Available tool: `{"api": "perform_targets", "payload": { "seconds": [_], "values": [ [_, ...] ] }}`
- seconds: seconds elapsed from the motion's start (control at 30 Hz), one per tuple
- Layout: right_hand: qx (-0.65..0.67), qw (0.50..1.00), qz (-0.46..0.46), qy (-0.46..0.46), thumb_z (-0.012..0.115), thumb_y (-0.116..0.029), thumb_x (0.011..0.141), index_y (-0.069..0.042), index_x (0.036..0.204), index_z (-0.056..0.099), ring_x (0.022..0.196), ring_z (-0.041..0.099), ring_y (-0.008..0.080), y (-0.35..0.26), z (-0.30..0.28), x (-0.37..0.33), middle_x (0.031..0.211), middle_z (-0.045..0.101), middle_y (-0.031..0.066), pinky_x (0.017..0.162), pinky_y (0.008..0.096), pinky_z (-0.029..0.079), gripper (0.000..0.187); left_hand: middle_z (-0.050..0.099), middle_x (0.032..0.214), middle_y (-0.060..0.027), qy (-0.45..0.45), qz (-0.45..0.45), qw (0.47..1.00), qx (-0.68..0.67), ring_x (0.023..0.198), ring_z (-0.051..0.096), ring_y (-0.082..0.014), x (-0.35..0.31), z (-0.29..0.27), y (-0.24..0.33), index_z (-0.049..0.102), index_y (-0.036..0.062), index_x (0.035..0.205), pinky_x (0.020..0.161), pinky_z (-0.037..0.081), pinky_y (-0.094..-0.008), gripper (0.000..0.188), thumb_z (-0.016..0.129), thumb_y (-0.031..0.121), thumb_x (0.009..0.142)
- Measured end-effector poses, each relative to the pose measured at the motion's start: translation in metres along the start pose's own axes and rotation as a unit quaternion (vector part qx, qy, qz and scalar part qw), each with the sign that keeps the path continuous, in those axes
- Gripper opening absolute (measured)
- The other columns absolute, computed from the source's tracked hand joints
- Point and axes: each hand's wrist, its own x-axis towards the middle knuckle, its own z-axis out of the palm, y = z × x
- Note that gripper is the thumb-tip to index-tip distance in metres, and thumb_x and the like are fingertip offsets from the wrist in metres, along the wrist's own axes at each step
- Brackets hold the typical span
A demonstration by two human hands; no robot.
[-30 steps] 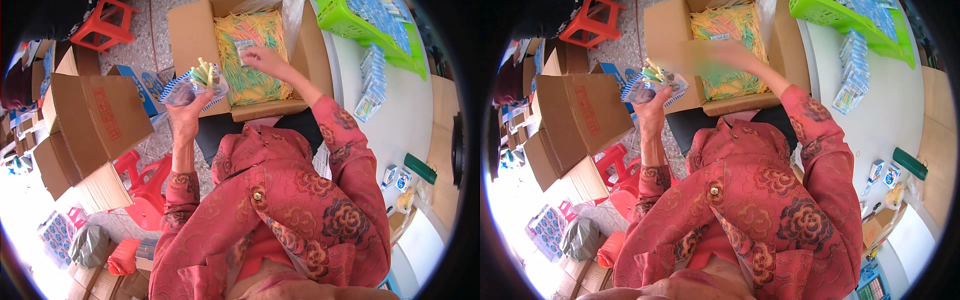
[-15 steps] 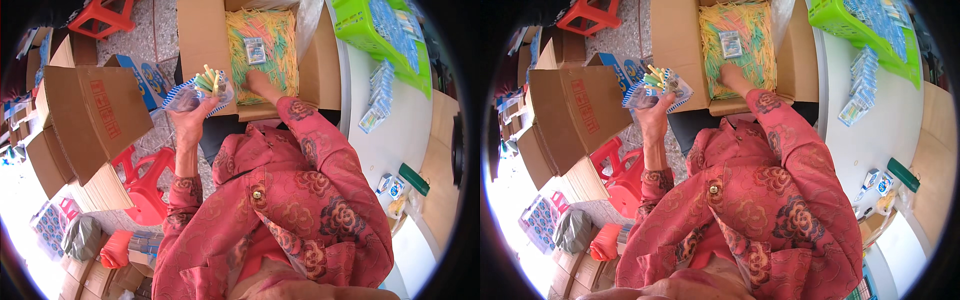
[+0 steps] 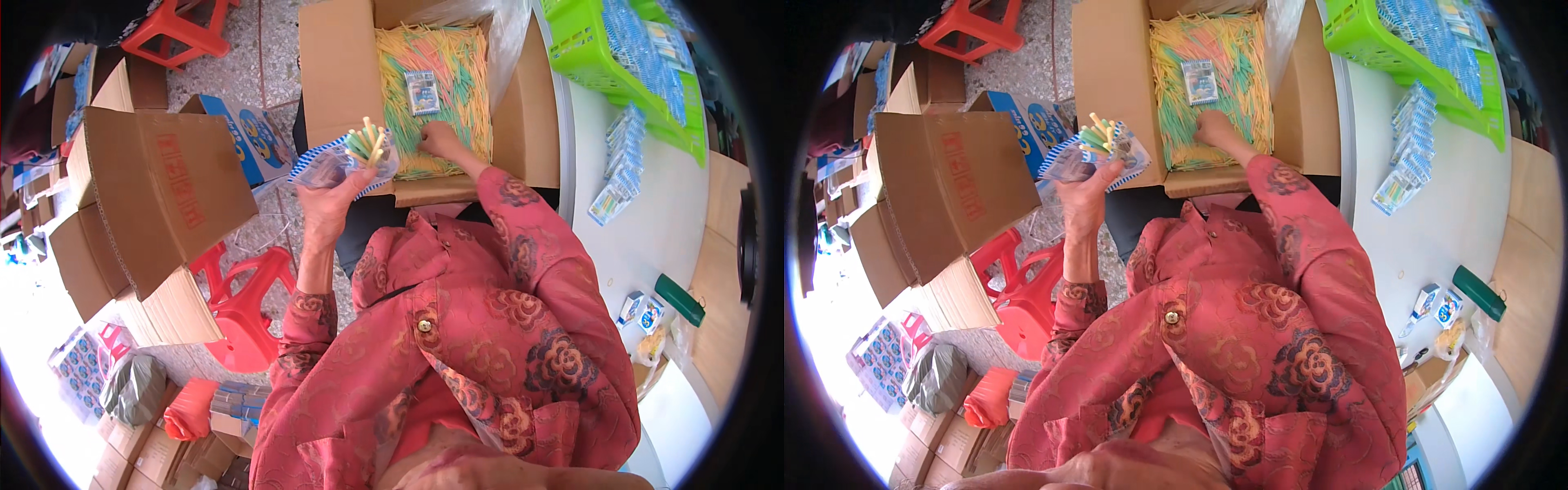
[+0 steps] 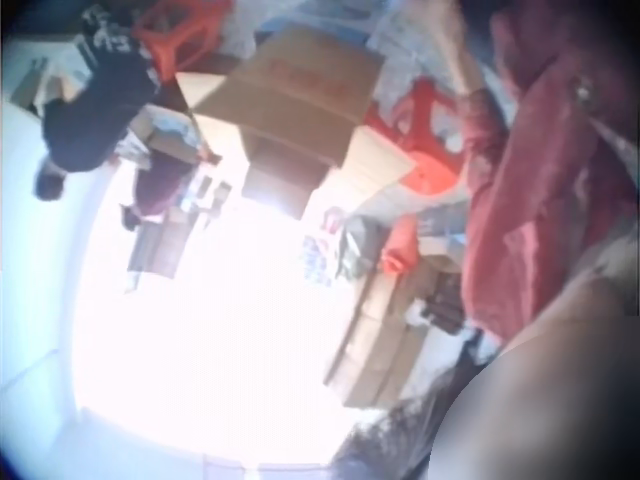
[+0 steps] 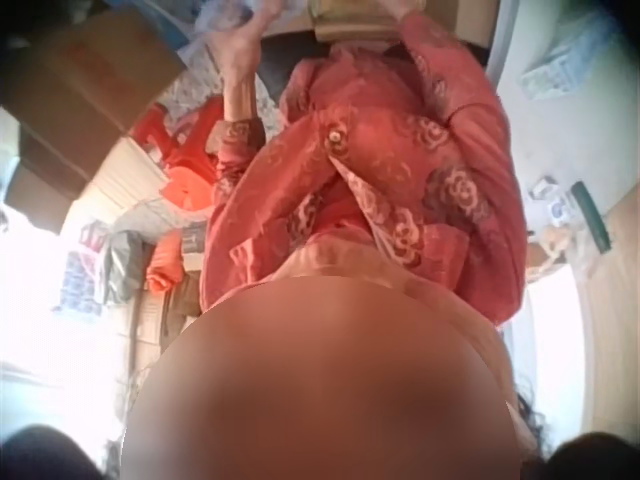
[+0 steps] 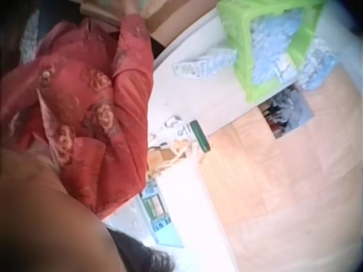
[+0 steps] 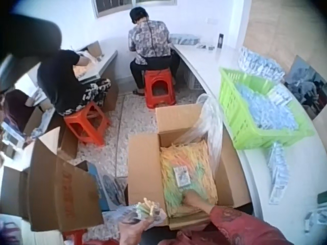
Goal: Packing thin sticks into clear plastic bags and placing them into a box.
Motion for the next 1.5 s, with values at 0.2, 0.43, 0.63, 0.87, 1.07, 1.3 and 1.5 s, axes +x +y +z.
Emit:
{"api": "perform_targets", "payload": {
  "seconds": [0.2,0.43,0.63,0.87,1.07,1.3,1.5],
  "values": [
    [0.389,0.914,-0.049,0.105,0.066,-0.016,0.076,-0.001,0.076,0.063,0.055,0.05,0.0064,-0.06,-0.128,-0.066,0.063,0.057,0.0017,0.049,0.0209,0.04,0.015,0.061,0.095,-0.0082,-0.037,-0.011,0.999,0.003,0.084,0.06,-0.0149,-0.003,0.005,-0.007,0.058,-0.0035,0.1,0.077,0.049,-0.0284,0.03,0.066,-0.007,0.071],
    [0.385,0.883,-0.235,0.13,0.064,0.0,0.075,0.0,0.085,0.063,0.065,0.052,0.005,-0.146,-0.222,-0.171,0.076,0.061,0.0021,0.057,0.019,0.041,0.009,0.062,0.087,-0.0059,-0.072,-0.005,0.997,0.03,0.078,0.059,-0.0123,0.0,0.031,-0.013,0.06,-0.0038,0.094,0.072,0.049,-0.0258,0.023,0.065,-0.005,0.071],
    [0.208,0.921,-0.284,0.165,0.067,-0.006,0.073,-0.002,0.081,0.062,0.061,0.051,0.0088,-0.154,-0.216,-0.18,0.072,0.058,0.0038,0.054,0.0215,0.039,0.01,0.061,0.094,-0.0052,-0.122,-0.029,0.99,0.069,0.084,0.059,-0.0134,-0.004,0.037,-0.018,0.058,-0.0002,0.099,0.076,0.049,-0.0276,0.032,0.068,-0.005,0.07],
    [0.241,0.912,-0.277,0.182,0.067,-0.007,0.074,-0.002,0.082,0.063,0.057,0.045,0.004,-0.148,-0.208,-0.177,0.068,0.056,-0.0006,0.05,0.0206,0.034,0.01,0.062,0.086,-0.0051,-0.088,-0.011,0.996,0.003,0.078,0.058,-0.011,-0.009,0.052,-0.013,0.06,-0.0027,0.092,0.071,0.049,-0.0253,0.022,0.068,-0.002,0.071],
    [0.329,0.911,-0.189,0.159,0.065,-0.006,0.077,-0.002,0.085,0.065,0.057,0.044,-0.0005,-0.148,-0.224,-0.185,0.065,0.056,-0.0037,0.05,0.0166,0.035,0.008,0.063,0.086,-0.006,-0.095,-0.031,0.995,0.013,0.078,0.059,-0.0121,-0.012,0.049,-0.014,0.06,-0.003,0.091,0.071,0.048,-0.0256,0.021,0.068,-0.002,0.071],
    [0.325,0.919,-0.182,0.131,0.066,-0.007,0.076,-0.002,0.083,0.064,0.056,0.042,-0.001,-0.142,-0.216,-0.182,0.062,0.053,-0.0047,0.048,0.017,0.032,0.009,0.063,0.085,-0.0054,-0.075,-0.008,0.997,0.024,0.076,0.058,-0.0117,-0.009,0.047,-0.016,0.061,-0.003,0.09,0.07,0.048,-0.0253,0.02,0.069,-0.001,0.071],
    [0.244,0.94,-0.196,0.137,0.067,-0.007,0.075,-0.003,0.082,0.064,0.056,0.039,0.001,-0.143,-0.214,-0.179,0.068,0.052,-0.004,0.048,0.0186,0.03,0.009,0.062,0.087,-0.0054,-0.079,-0.008,0.997,0.022,0.077,0.059,-0.0126,-0.01,0.047,-0.017,0.059,-0.0012,0.093,0.071,0.049,-0.0263,0.025,0.069,-0.003,0.07]
  ]
}}
